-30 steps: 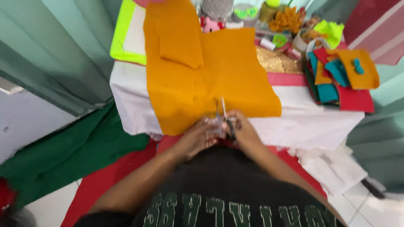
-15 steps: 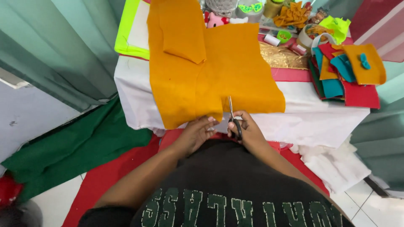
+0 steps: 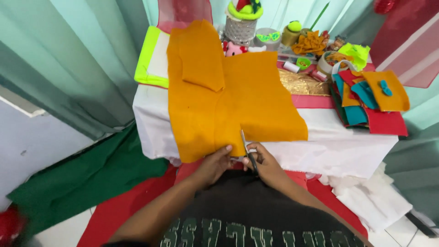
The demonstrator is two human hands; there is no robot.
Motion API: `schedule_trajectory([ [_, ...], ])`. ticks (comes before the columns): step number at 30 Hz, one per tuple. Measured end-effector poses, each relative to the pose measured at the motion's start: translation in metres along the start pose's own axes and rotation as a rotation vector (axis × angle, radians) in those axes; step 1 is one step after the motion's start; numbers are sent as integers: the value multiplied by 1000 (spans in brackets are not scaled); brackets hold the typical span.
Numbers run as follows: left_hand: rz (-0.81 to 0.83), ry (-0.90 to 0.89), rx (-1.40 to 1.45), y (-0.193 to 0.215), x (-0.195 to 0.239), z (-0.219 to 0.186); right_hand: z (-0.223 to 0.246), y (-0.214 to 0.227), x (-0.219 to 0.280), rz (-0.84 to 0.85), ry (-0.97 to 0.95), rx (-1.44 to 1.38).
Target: Cutting various shapes and pieces from felt fabric using scissors for a craft project
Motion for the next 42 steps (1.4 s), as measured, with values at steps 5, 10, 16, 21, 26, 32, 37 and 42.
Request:
schedule_trajectory([
  [5,-90,-108,-112,-18,12,-11,18,0,2,-20,-12,30],
  [10,-196,-137,-139,16,2,1,27,-4,6,-15,-36,47],
  [16,-214,-69,-174,4,8,2,37,-11,-15,-6,-65,-17],
  [21,-209,-186,-210,-14,17,-26,49,-9,-29,-54,-62,23],
  [26,-183,-183,-170,10,3,-18,65,-15,-25,-43,-83,35],
  [32,-43,-135,-101,16,-7,1,68,-6,-21,-79,-30,61],
  [37,-199,-127,72,79,-35,37,39,-7,-40,-119,-171,-165],
  [42,-367,-80,181,109,-49,53,35,1,-47,-224,-170,-154],
])
Point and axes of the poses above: each hand's wrist, its own x-axis away from the middle knuckle, its own y-axis out of the back of the hand, z = x × y, the point moved 9 cm from there along -x, towards the middle knuckle, and after that the axes turned 1 degree about y, right-handed, at the moved point
